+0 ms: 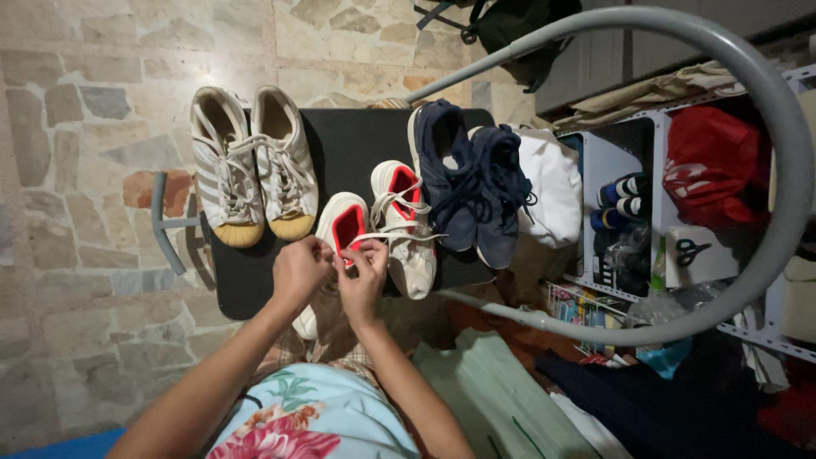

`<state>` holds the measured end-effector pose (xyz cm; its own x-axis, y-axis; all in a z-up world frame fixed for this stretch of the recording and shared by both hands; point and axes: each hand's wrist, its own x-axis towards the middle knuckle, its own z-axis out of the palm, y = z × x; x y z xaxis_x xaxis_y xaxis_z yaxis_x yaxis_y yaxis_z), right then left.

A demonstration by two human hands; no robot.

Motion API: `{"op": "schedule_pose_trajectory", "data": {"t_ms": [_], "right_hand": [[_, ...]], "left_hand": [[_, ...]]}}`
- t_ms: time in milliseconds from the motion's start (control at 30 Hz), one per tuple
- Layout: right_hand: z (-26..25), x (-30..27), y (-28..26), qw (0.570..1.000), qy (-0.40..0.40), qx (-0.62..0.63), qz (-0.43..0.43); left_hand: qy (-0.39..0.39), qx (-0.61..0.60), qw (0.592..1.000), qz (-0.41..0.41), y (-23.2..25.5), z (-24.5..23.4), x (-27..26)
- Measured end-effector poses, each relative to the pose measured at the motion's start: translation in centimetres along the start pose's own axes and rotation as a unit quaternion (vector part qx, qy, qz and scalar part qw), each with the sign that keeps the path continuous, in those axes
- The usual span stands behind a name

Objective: The person unlaces and relaces a pair of white sneakers with red accents on a black bench. They repeatedly pull the laces out, thread them back through the eyelets, and tie knots, working on both shoes in sequence.

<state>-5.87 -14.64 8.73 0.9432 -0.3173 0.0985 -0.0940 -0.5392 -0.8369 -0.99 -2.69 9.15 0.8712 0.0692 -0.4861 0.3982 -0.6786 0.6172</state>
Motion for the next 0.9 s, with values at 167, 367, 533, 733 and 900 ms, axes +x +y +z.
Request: {"op": "schedule_pose_trajectory", "data": {"t_ms": [167, 367, 533, 733, 900], "right_hand": [[1.4, -0.5, 0.4, 0.996, 0.031, -0.029, -0.076], [1.7, -0.1, 1.2, 0.98, 0.021, -0.138, -0.142], [1.2, -1.1, 1.0, 0.969, 0.051, -0.187, -0.154], [1.0, -1.8, 1.5, 0.966, 0.06, -0.204, -0.147], [1.0, -1.3, 1.5, 0.975, 0.051, -0.167, -0.135]], "left_hand": [[0.064, 0.083, 0.987, 0.125, -0.8, 0.4, 0.9], [-0.045, -0.019, 0.998, -0.029, -2.5, 1.1, 2.8], [-0.054, -0.124, 0.988, -0.076, -2.5, 0.9, 2.6], [-0.067, -0.128, 0.984, -0.108, -2.1, 0.6, 2.0], [-0.044, -0.14, 0.989, -0.024, -2.1, 0.0, 1.0]]}}
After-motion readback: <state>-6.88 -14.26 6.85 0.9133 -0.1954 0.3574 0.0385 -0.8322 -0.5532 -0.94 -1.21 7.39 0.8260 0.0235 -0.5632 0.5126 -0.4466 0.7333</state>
